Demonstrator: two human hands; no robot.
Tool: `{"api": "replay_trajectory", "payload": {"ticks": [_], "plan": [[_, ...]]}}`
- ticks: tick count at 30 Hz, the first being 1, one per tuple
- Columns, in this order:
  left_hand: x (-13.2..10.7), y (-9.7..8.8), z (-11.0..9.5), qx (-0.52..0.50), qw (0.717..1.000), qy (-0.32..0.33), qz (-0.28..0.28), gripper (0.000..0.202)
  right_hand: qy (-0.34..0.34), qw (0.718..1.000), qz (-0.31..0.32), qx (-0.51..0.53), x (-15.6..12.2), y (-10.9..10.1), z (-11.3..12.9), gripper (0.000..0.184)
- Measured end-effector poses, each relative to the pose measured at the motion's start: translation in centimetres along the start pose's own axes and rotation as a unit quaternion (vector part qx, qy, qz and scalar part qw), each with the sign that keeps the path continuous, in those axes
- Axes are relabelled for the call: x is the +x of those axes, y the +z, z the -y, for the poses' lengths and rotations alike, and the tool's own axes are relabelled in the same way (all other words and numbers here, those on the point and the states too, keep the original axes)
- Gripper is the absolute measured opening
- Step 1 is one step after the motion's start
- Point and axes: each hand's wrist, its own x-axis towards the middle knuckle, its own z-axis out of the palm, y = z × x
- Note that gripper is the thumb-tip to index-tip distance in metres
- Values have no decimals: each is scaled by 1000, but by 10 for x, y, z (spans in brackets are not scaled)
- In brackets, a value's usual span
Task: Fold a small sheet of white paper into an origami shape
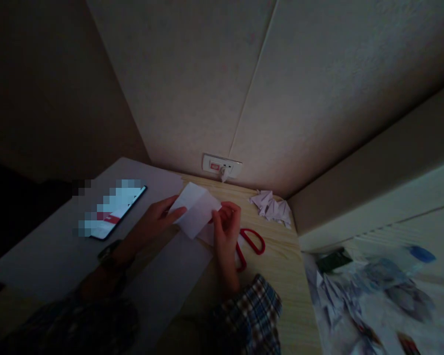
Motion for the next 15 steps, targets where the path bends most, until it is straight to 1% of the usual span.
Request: {"api": "replay_trajectory", "payload": {"ticks": [5,8,12,15], "plan": [[0,1,0,14,1000,5,-13,40,-27,999,-26,-17,0,0,-2,28],[0,3,3,-3,1000,5,-24,39,-25,999,-10,-38,-1,1,-2,25],[0,4,3,-44,998,-10,-36,40,1,997,25,-68,-2,1,-1,17],[0,4,3,-48,998,-17,-34,36,10,995,47,-85,-2,1,0,12]]}}
